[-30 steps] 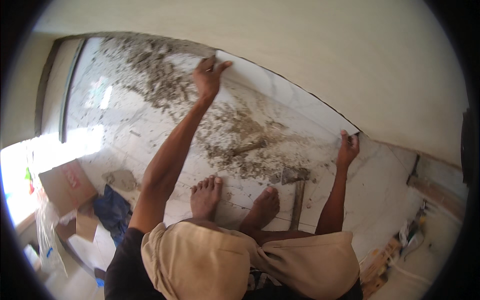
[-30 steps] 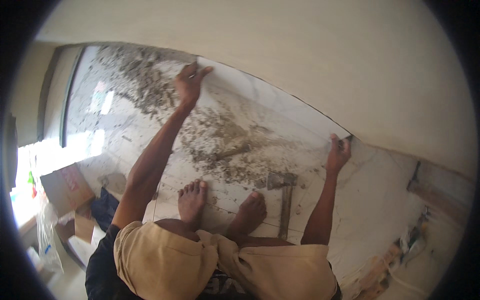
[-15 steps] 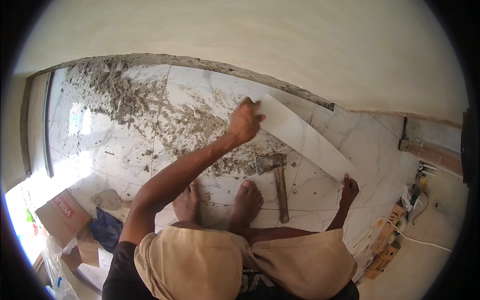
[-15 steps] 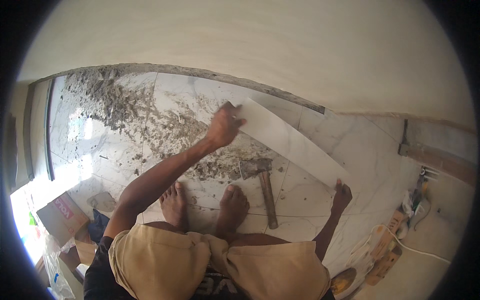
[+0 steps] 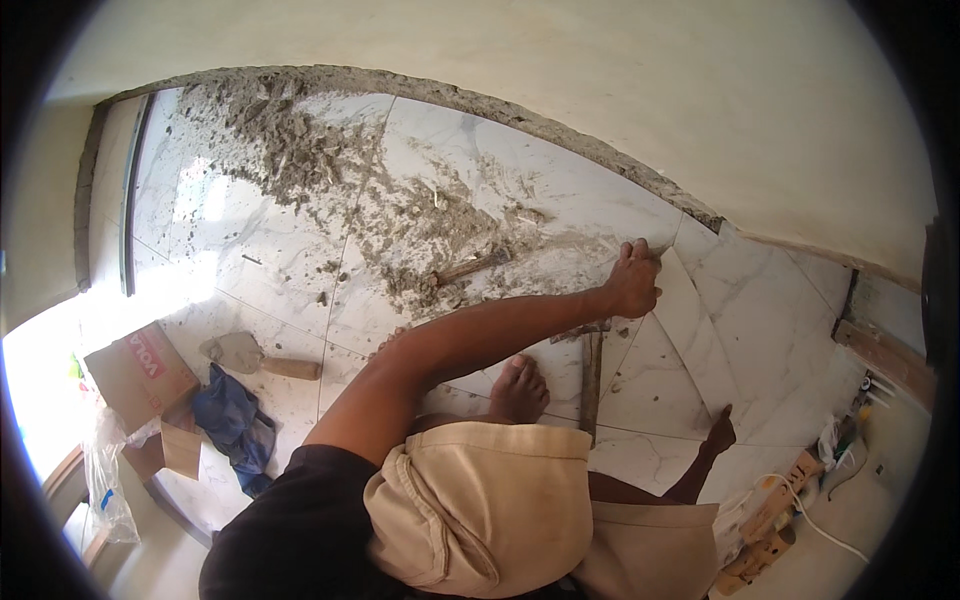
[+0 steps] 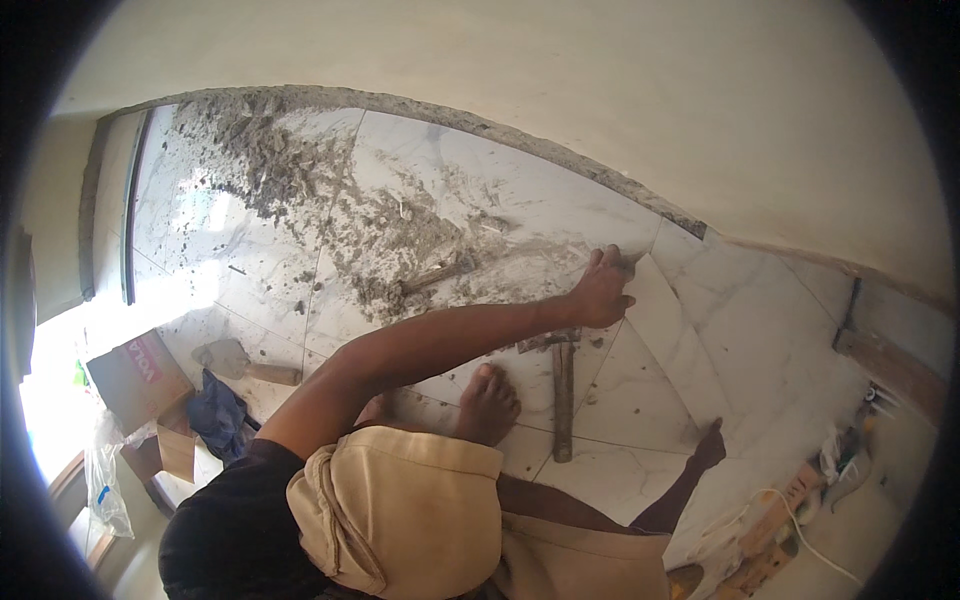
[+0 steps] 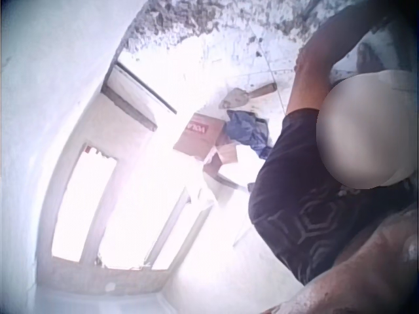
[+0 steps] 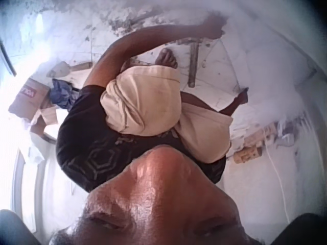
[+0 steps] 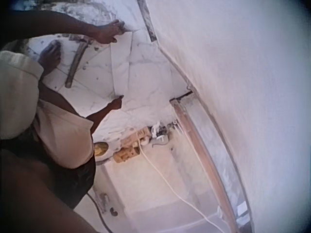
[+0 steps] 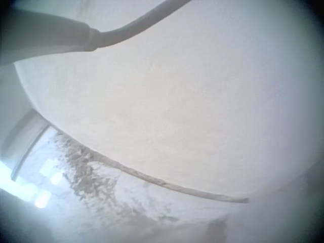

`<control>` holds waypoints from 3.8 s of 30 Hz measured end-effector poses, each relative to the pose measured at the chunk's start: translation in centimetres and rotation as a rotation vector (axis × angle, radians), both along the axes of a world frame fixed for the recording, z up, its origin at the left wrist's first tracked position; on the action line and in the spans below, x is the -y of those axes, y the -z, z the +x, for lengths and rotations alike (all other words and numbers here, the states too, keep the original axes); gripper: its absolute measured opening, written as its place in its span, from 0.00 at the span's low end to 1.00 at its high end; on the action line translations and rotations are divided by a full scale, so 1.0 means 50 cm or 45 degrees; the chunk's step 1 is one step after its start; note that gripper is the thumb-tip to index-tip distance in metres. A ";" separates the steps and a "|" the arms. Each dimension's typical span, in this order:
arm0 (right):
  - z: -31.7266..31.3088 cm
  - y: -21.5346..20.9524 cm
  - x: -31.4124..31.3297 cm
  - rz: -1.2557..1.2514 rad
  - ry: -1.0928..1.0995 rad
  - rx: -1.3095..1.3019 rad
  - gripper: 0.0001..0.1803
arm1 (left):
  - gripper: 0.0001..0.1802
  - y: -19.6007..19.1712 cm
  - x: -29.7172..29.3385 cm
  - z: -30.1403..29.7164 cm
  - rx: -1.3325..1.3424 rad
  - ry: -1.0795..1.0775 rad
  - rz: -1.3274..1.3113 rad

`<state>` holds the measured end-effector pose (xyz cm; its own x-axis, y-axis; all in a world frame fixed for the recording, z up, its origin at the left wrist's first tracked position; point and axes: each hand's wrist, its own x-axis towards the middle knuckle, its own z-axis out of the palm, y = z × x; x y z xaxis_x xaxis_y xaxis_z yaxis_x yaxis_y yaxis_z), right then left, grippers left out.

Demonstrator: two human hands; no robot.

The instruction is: The person kneels on a tiled floor, uses a chisel to remove debris from the edge of a tile, and sweeps the area with a broom. They then pick up a bucket and trowel and walk outside.

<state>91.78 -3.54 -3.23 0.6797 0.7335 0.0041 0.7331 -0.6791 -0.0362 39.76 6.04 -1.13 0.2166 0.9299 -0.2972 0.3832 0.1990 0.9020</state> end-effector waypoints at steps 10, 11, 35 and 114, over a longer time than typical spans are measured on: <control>-0.391 -0.093 0.008 0.442 -0.847 -0.351 0.18 | 0.25 -0.049 0.251 -0.329 -1.049 0.111 0.029; -0.474 -0.096 0.020 0.275 -0.960 -0.536 0.16 | 0.26 -0.049 0.271 -0.344 -1.117 0.193 -0.048; -0.625 -0.009 0.111 0.302 -1.168 -0.551 0.22 | 0.15 0.034 0.345 -0.069 0.084 -0.332 -0.081; -1.825 -0.368 0.077 -0.802 -3.204 -0.388 0.19 | 0.51 -0.176 1.332 -1.027 -1.948 -3.182 -0.371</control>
